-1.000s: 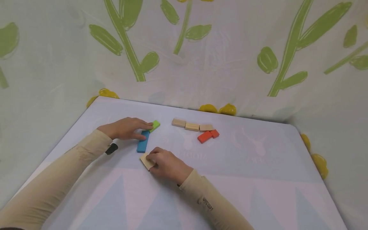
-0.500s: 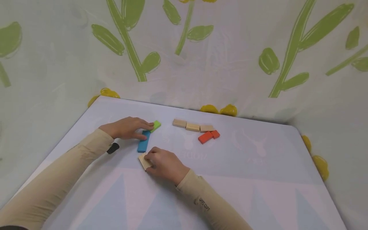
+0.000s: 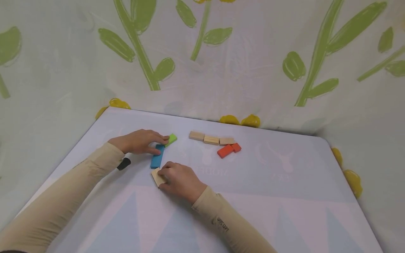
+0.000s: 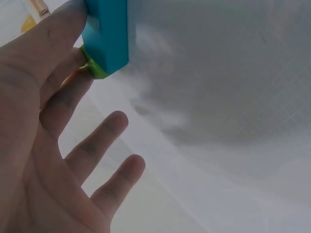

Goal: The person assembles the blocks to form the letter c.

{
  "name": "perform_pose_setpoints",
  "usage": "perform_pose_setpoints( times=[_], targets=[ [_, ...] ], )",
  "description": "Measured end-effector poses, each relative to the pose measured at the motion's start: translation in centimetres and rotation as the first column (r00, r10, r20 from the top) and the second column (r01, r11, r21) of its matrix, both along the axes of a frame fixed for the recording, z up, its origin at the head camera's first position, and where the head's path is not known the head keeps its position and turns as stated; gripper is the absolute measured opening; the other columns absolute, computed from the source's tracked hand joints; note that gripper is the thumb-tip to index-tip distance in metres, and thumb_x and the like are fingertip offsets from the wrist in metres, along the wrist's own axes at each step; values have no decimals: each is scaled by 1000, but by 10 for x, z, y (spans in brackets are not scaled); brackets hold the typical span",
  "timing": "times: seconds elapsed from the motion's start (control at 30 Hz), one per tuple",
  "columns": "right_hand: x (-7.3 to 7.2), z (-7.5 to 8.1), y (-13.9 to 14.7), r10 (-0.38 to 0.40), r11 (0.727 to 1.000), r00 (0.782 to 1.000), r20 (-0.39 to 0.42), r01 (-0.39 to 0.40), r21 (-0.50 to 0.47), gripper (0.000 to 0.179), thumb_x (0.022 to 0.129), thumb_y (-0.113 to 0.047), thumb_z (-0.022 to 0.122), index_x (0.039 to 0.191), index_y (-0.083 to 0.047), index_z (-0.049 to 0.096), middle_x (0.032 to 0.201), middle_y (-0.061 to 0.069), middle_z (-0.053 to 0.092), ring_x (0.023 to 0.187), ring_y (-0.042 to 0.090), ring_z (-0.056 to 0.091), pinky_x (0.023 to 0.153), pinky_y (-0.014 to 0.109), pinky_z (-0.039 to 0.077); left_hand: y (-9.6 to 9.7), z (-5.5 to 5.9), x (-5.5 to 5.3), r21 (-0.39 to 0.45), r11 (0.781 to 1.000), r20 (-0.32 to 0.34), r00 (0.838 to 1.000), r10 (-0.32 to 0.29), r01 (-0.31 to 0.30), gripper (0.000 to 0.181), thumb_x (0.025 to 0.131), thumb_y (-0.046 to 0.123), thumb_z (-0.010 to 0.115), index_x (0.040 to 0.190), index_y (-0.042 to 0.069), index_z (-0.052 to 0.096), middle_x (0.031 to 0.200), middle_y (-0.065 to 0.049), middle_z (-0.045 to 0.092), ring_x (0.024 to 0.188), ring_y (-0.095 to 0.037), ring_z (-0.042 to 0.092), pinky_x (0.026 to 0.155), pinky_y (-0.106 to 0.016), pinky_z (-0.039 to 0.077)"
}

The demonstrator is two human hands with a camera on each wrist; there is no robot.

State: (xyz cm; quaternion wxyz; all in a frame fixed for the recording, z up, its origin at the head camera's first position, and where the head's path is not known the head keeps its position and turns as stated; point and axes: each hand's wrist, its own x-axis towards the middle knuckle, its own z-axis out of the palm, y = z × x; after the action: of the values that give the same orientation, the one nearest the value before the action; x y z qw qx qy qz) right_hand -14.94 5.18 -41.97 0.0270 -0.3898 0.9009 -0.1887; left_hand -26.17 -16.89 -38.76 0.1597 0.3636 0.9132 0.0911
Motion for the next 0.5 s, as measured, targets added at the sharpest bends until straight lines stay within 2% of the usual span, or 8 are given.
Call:
perform_pose_setpoints(
  times=[0.5],
  targets=[
    [0, -1, 1, -3, 1000, 1000, 6, 3, -11, 40, 86, -31, 83, 122, -13, 75, 117, -2, 69, 105, 7, 65, 89, 20, 54, 3, 1, -1, -30, 999, 3, 1000, 25, -25, 55, 94, 35, 74, 144, 15, 59, 155, 0, 45, 143, -29, 42, 116, -52, 34]
  ],
)
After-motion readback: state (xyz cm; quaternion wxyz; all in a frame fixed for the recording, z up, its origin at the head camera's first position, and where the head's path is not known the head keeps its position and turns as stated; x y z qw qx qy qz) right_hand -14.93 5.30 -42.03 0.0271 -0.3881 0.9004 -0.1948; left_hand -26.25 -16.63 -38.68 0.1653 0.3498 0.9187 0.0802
